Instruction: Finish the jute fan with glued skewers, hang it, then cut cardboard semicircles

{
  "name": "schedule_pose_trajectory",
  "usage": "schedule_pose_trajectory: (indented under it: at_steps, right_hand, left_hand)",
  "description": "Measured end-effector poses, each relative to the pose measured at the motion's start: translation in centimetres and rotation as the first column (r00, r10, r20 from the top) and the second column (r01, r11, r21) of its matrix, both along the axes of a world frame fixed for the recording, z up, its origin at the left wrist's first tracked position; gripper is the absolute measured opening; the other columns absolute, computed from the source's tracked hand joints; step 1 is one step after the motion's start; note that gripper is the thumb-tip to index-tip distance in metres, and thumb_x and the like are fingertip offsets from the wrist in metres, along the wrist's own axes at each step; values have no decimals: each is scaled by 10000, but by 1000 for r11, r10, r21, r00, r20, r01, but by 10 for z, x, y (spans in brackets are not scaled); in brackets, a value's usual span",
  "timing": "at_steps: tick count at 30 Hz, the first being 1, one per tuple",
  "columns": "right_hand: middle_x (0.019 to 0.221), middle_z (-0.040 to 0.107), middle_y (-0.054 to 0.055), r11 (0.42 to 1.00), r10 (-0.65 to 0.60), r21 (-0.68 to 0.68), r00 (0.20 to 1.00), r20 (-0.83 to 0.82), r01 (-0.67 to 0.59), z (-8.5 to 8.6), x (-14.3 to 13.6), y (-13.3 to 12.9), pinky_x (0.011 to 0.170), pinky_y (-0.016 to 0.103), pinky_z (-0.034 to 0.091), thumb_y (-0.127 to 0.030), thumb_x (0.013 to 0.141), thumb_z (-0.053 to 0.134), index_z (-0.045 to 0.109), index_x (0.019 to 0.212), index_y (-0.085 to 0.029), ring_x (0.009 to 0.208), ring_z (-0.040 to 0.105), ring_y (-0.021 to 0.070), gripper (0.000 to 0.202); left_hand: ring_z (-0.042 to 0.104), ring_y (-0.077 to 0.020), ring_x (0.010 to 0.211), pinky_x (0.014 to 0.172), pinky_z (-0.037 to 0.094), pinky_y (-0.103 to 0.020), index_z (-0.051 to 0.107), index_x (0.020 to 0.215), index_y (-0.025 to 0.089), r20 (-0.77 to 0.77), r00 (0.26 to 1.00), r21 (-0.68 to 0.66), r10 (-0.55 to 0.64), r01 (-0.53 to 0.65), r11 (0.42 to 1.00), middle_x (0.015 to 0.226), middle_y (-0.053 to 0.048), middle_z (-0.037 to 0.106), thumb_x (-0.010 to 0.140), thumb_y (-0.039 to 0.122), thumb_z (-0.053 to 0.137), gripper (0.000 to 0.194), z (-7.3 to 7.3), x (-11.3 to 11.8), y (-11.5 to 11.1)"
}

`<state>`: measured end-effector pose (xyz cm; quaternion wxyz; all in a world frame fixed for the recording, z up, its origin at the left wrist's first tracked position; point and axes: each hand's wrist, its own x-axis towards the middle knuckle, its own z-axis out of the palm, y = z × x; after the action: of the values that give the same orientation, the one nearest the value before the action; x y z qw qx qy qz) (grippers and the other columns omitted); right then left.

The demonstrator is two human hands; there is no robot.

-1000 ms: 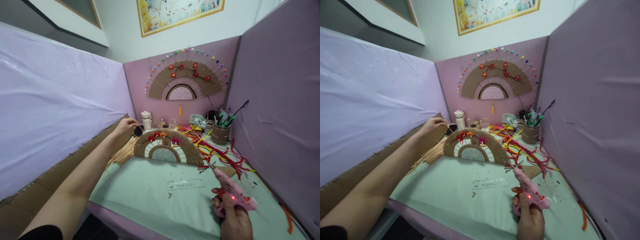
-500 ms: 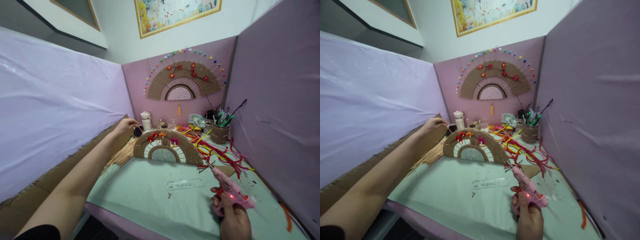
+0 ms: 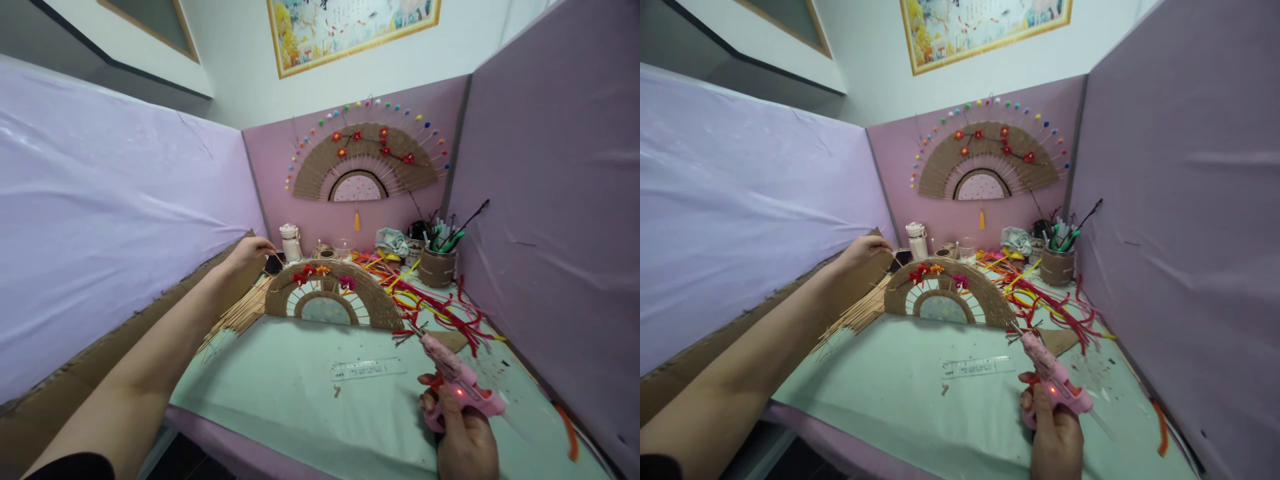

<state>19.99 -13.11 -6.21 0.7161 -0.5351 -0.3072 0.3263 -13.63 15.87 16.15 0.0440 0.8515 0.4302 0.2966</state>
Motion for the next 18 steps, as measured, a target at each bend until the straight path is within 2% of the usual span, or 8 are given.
schedule_pose_trajectory:
  at_steps: [6,11,18]
  right_hand:
    - [650,560,-1,1000,4,7,1000,1,-4,1,-1,1,625,278,398,-634,840,555,614,911,-164,626,494,141,479]
    - [638,558,1,1000,7,-6,1000,8,-7,6,-1,-1,604,278,401,-644,832,558,615,915,-156,616,491,146,498]
    - [646,564,4,1000,-4,-9,1000,12,4,4,0,0,616,273,410,-655,825,559,618,893,-154,619,502,143,509]
  left_hand:
    - [646,-199,734,726,491,-295,716,715,197,5,1000,-6,-7,7,1000,752,-52,732,717,436,630,254,0,1,-2]
    - [643,-198,711,717,491,-293,714,689,215,31,999,-19,20,-19,1000,731,-44,731,694,404,634,205,1,5,-5]
    - [656,-208,752,748,502,-305,732,715,213,82,996,-64,28,-23,998,763,-50,744,682,389,640,202,0,4,-9]
